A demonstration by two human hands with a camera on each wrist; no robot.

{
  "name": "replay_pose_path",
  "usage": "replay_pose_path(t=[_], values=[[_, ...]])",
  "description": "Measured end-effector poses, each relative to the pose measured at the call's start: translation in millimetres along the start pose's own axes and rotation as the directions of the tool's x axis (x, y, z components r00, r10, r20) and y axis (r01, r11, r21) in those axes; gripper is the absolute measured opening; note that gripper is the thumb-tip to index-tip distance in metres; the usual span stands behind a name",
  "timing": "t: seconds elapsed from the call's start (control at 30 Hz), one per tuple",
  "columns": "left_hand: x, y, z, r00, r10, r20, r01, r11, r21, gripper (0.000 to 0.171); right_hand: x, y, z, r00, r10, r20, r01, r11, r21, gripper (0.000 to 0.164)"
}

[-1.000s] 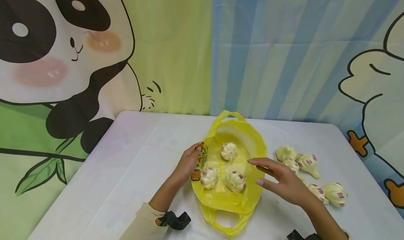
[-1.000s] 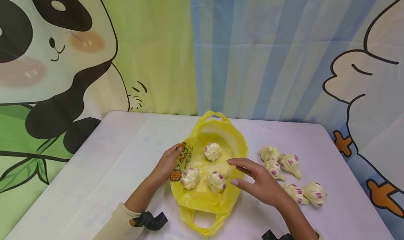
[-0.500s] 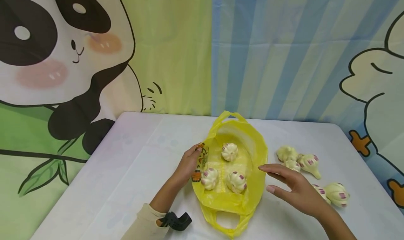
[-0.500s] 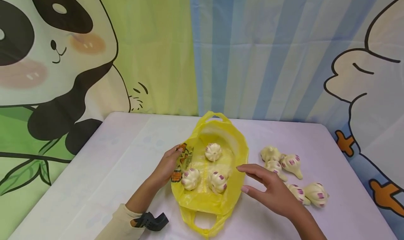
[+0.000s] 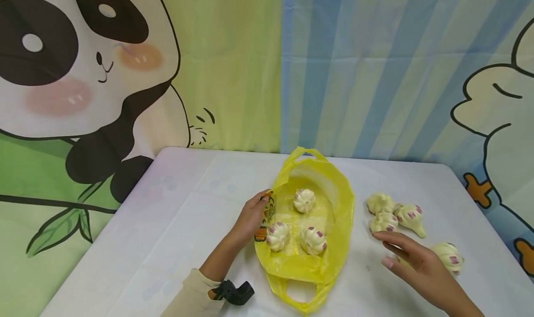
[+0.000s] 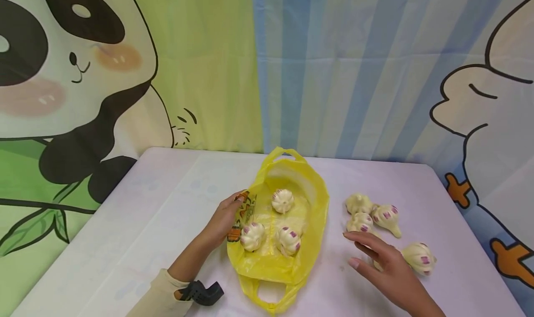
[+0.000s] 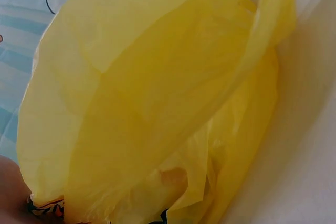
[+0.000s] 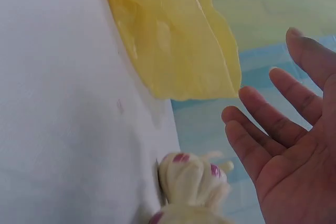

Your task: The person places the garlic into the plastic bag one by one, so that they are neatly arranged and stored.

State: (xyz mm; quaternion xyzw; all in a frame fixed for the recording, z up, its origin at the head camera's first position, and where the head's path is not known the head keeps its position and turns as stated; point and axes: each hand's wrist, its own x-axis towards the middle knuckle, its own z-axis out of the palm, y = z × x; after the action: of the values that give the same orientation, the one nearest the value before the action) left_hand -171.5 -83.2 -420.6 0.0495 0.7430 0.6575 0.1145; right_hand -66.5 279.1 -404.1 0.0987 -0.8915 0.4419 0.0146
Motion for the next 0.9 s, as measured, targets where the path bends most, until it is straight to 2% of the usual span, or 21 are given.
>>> replay_pose_path(t=[0.07,0.4,0.53,0.7,0.9], values=[[-0.3,0.4,0.5,1.0,0.005,-0.007,-0.005,1.0,0.0,0.046,-4,4,-3,1.0,0.027,-0.015,-0.027,0.999,-0.022,0.039],[-0.5,-2.3,0.4,1.0,0.01,0.007,-0.01,1.0,-0.009,0.048,-16,21,-20,0.994,0.048,-0.098,-0.06,0.989,-0.132,0.044],[0.3,-3.4,-0.5,1.0,0.016,0.019,-0.016,1.0,-0.018,0.048,-20,30,-27,0.984,0.038,-0.174,-0.07,0.981,-0.178,0.043],[0.1,-2.6,-0.6,1.0,0.016,0.018,-0.015,1.0,-0.022,0.048,-26,40,-32,0.965,0.014,-0.263,-0.062,0.983,-0.173,0.043],[0.7,-4.1,-1.2,1.0,0.016,0.013,-0.015,1.0,-0.012,0.047,-29,54,-33,0.963,0.074,-0.26,-0.115,0.983,-0.144,0.052]])
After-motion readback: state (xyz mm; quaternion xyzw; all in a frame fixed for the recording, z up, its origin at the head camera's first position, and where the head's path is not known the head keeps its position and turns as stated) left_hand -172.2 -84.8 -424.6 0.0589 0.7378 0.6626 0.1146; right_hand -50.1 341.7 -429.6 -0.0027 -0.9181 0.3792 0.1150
